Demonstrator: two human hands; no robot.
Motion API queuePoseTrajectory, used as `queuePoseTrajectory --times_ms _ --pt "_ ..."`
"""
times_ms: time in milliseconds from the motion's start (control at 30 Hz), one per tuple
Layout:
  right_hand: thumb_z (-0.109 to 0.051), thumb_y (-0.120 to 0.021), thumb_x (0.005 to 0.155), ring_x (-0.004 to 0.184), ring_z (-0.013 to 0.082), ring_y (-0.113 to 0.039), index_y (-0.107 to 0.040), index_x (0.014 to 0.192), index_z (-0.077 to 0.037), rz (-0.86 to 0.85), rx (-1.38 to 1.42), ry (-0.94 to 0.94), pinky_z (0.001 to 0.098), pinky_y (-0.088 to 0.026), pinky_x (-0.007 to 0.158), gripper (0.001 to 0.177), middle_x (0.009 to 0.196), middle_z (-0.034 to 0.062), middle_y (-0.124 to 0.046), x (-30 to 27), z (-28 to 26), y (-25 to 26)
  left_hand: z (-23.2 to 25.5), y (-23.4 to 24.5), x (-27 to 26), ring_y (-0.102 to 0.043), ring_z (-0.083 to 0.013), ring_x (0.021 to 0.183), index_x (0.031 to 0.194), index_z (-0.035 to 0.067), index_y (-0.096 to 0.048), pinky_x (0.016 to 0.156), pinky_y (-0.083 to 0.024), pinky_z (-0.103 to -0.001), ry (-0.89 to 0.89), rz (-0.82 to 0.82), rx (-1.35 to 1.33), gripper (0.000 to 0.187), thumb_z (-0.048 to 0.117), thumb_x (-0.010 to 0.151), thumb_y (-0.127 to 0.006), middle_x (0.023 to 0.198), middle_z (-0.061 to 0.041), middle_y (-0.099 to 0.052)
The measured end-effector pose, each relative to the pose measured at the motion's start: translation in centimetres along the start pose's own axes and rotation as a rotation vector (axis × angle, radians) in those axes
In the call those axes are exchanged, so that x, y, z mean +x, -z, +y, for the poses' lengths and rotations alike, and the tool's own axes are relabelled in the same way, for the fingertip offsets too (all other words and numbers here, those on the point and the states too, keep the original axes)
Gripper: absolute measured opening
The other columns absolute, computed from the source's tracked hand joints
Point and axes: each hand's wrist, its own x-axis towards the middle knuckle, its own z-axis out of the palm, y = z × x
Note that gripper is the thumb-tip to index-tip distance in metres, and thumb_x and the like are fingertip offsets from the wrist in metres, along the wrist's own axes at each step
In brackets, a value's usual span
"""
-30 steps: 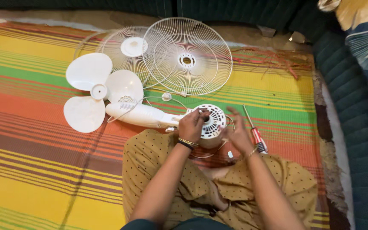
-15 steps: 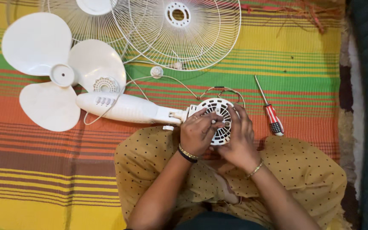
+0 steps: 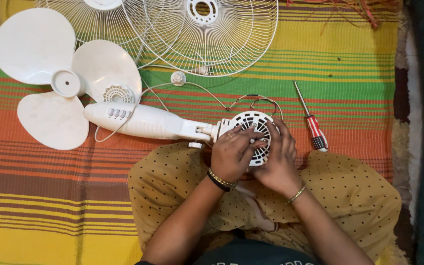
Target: The person assembles a white pedestal fan by attaching the motor housing to the neck and securing it with a screwdriver. They then attach the front wire cage to the motor assembly.
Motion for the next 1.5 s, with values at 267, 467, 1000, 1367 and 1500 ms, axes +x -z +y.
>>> queuePoseTrajectory --times_ms 267,467,1000,1367,1500 --pt "-0.030 -0.096 0.058 0.149 0.0454 -0.020 -0.013 0.159 -0.006 0.004 0.100 0.148 0.0555 -0.025 0.119 0.133 0.161 0.0235 -0.018 0.9 3.0 0.1 -1.8 0.6 1.4 -0.048 -0.0274 0.139 0.138 0.014 -0.057 0.105 -0.041 -0.049 -0.073 -0.207 0.081 0.046 0.020 0.093 -0.065 0.143 -0.010 -0.062" --pt "-0.037 -0.097 0.053 0.148 0.0447 -0.024 -0.016 0.155 -0.002 0.165 0.165 0.139 0.0546 -0.030 0.120 0.135 0.160 0.0230 -0.024 0.6 1.7 -1.2 -3.3 -0.4 1.3 -0.062 -0.0183 0.132 0.113 0.016 -0.065 0.126 -0.021 -0.060 -0.171 -0.166 0.203 0.020 0.009 0.095 -0.058 0.120 0.005 -0.074" --pt "-0.039 -0.097 0.058 0.147 0.0459 -0.031 -0.024 0.155 -0.014 0.295 0.071 0.299 0.0568 -0.039 0.118 0.124 0.160 0.0213 -0.027 -0.4 0.1 -1.3 -0.7 1.5 -1.0 -0.070 -0.0186 0.124 0.107 0.013 -0.070 0.128 -0.024 -0.052 -0.298 0.055 0.239 0.016 0.010 0.099 -0.057 0.122 -0.003 -0.075" --pt "-0.040 -0.094 0.061 0.149 0.0457 -0.031 -0.025 0.156 -0.014 0.276 0.035 0.295 0.0577 -0.038 0.119 0.120 0.162 0.0198 -0.027 -1.9 0.4 0.0 0.1 1.4 -1.8 -0.060 -0.0127 0.133 0.105 0.018 -0.072 0.127 -0.019 -0.061 -0.394 0.072 0.291 0.010 0.016 0.098 -0.065 0.124 0.007 -0.074" --pt "-0.033 -0.088 0.070 0.150 0.0475 -0.027 -0.035 0.155 -0.017 0.214 0.177 0.281 0.0575 -0.035 0.119 0.102 0.163 0.0221 -0.022 -1.9 1.0 -0.1 -0.8 0.5 -1.5 -0.058 -0.0126 0.134 0.105 0.018 -0.074 0.128 -0.017 -0.064 -0.371 0.054 0.282 0.010 0.019 0.097 -0.068 0.119 0.009 -0.072"
